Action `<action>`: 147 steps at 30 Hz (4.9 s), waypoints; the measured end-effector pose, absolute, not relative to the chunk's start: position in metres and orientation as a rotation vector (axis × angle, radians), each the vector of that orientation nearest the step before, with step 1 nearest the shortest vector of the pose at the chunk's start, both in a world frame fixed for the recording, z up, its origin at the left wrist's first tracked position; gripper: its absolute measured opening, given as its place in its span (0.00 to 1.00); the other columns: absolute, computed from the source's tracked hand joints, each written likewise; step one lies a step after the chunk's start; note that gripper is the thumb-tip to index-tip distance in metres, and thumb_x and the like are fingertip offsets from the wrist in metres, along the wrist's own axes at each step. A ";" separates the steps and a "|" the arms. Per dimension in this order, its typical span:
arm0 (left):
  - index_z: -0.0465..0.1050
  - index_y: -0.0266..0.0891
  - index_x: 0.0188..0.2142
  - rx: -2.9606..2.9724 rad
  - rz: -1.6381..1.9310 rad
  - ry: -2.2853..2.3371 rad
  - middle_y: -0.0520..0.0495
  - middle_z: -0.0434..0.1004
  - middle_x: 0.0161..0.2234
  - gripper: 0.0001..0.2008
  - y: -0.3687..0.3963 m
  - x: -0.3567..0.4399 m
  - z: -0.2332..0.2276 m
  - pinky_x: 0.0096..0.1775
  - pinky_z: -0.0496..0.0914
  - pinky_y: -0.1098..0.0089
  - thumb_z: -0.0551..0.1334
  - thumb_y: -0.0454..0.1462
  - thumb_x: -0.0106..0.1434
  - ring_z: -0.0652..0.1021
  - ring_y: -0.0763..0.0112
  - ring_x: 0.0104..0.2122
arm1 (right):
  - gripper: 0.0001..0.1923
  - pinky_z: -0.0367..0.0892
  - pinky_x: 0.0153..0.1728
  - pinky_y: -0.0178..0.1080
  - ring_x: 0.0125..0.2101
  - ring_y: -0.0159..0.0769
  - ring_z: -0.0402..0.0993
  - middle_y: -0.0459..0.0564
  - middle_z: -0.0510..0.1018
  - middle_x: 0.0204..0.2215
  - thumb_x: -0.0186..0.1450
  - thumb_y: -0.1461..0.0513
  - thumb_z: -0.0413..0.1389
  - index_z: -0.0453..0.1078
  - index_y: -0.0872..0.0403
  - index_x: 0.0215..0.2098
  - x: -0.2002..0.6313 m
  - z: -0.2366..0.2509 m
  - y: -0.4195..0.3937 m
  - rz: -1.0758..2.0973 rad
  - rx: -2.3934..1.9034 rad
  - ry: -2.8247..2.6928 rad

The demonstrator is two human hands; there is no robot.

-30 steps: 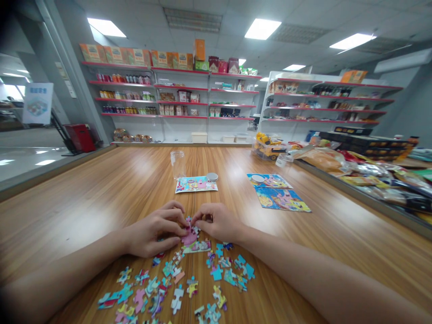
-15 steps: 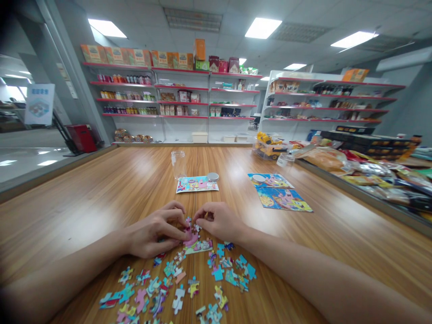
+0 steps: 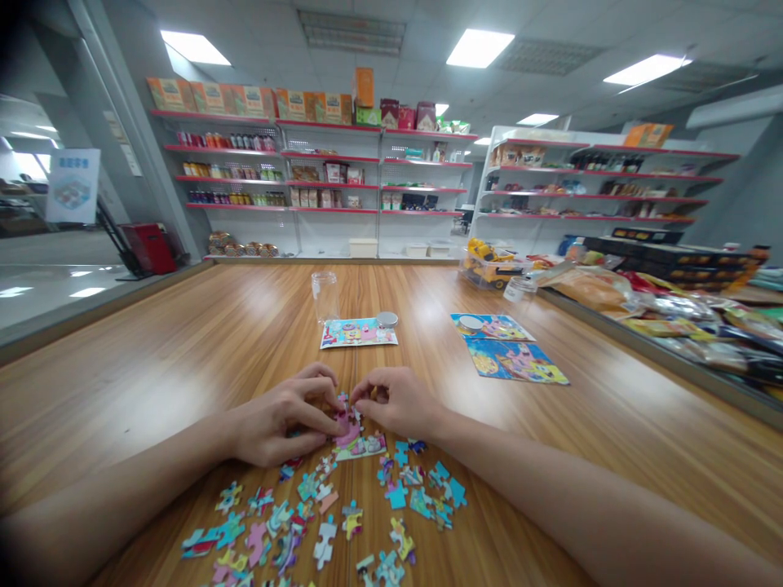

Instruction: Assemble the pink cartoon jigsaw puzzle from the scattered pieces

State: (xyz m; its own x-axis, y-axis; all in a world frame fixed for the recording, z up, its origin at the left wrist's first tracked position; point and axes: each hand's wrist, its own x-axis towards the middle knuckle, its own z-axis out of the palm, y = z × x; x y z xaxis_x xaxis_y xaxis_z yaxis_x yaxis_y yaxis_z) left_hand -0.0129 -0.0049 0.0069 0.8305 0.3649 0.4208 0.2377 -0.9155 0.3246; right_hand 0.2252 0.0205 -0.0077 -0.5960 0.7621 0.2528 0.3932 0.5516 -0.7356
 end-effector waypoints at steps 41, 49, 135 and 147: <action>0.78 0.42 0.48 2.726 0.805 0.470 0.42 0.77 0.42 0.16 -0.001 -0.013 0.000 0.52 0.66 0.53 0.59 0.31 0.63 0.70 0.56 0.46 | 0.02 0.61 0.26 0.32 0.26 0.30 0.68 0.46 0.75 0.27 0.61 0.65 0.61 0.77 0.55 0.31 0.224 -0.011 0.024 0.616 -0.996 -2.259; 0.78 0.42 0.48 2.732 0.798 0.455 0.42 0.77 0.43 0.16 -0.001 -0.013 -0.002 0.54 0.64 0.51 0.58 0.30 0.63 0.70 0.57 0.45 | 0.05 0.60 0.25 0.33 0.24 0.31 0.67 0.46 0.74 0.24 0.61 0.67 0.57 0.76 0.57 0.33 0.227 -0.013 0.027 0.646 -1.024 -2.161; 0.68 0.37 0.32 2.766 0.828 0.629 0.44 0.69 0.33 0.06 -0.004 -0.012 0.004 0.40 0.66 0.63 0.57 0.34 0.66 0.69 0.63 0.37 | 0.07 0.54 0.19 0.30 0.15 0.25 0.56 0.38 0.60 0.14 0.54 0.68 0.52 0.71 0.55 0.29 0.234 -0.002 0.010 0.732 -0.491 -2.392; 0.46 0.39 0.16 2.762 1.087 0.691 0.57 0.48 0.14 0.22 0.003 -0.014 -0.009 0.22 0.53 0.67 0.53 0.31 0.64 0.53 0.76 0.15 | 0.08 0.53 0.18 0.30 0.13 0.25 0.54 0.37 0.57 0.13 0.54 0.68 0.51 0.72 0.55 0.28 0.233 0.001 0.009 0.707 -0.471 -2.440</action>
